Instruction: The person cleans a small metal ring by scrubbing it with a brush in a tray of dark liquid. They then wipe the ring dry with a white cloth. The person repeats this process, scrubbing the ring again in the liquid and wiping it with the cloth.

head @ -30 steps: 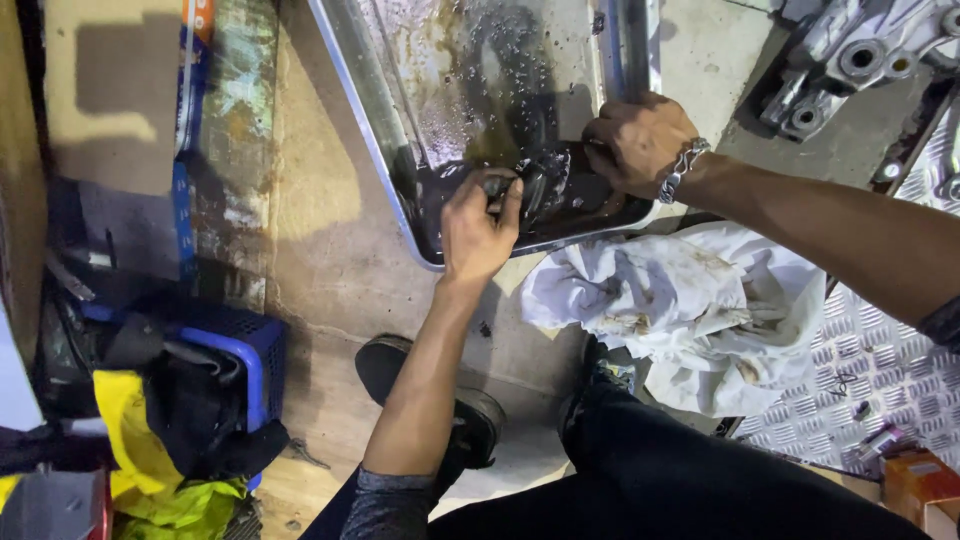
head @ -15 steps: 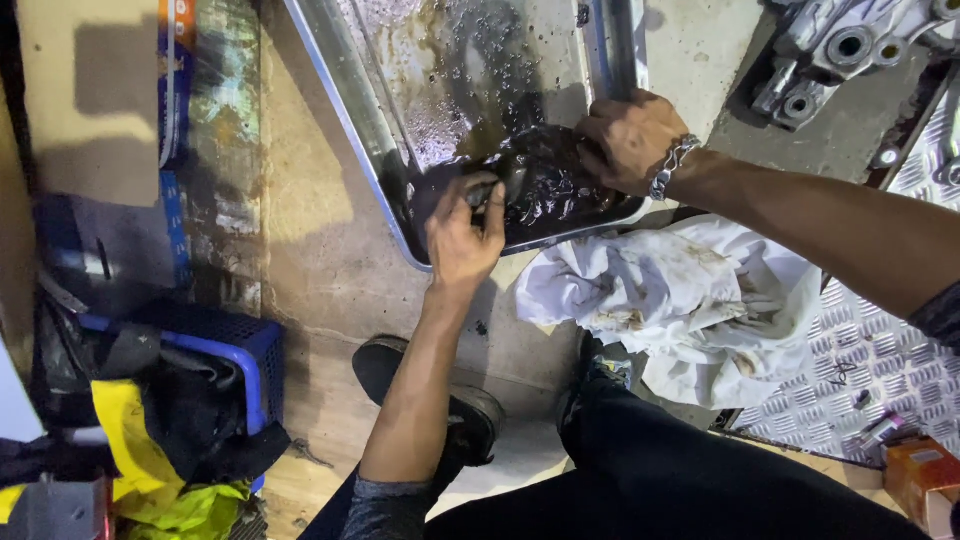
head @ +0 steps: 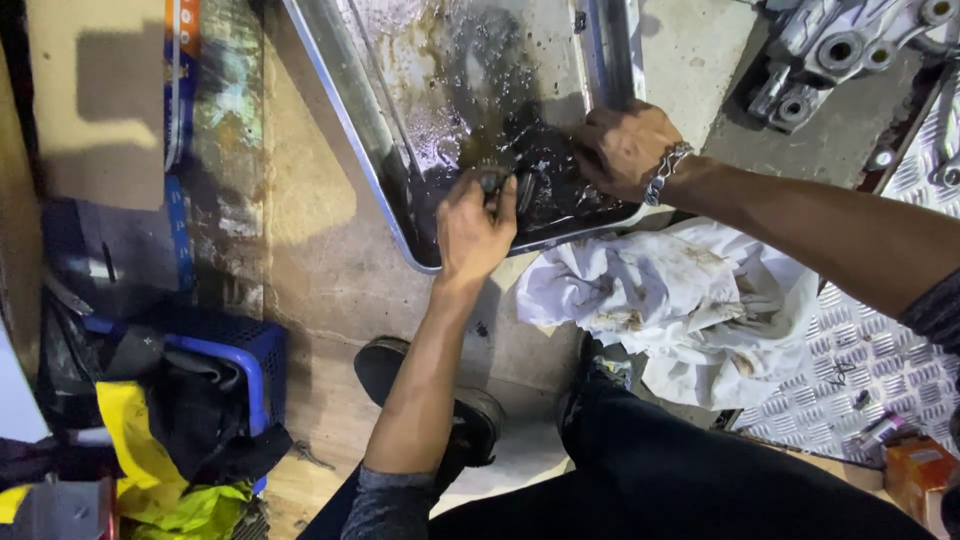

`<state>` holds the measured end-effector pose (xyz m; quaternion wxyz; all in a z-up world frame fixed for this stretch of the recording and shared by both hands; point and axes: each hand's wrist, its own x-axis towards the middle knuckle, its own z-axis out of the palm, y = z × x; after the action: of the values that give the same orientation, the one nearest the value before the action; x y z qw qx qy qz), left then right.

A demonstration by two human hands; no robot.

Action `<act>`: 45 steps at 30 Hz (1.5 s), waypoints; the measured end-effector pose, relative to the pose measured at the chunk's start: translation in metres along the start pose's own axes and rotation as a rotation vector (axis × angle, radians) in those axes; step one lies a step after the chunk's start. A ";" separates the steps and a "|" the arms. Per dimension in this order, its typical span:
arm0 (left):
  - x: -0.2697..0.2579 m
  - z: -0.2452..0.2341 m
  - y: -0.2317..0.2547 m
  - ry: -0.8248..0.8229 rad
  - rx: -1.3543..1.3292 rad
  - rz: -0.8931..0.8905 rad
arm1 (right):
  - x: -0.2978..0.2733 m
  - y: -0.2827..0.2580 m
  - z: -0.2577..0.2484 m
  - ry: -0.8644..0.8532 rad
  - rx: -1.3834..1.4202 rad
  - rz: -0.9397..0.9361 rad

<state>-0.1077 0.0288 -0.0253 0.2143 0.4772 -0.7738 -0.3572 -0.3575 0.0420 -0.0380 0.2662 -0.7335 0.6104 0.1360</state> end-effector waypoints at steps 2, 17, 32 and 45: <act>0.011 0.007 0.005 0.361 -0.066 -0.028 | -0.006 0.005 0.005 0.474 -0.031 -0.191; 0.075 -0.096 -0.006 0.629 -0.087 0.073 | -0.005 -0.002 0.000 0.427 -0.072 -0.088; -0.003 -0.110 -0.067 0.345 0.446 -0.391 | -0.015 -0.002 0.022 0.515 -0.006 -0.242; 0.140 0.009 -0.072 -0.156 0.762 0.429 | -0.091 0.013 0.027 0.409 0.108 -0.071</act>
<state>-0.1346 -0.1141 -0.0871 0.0333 0.3222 -0.9457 -0.0287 -0.3863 0.1307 -0.0150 0.1802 -0.7515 0.6320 -0.0582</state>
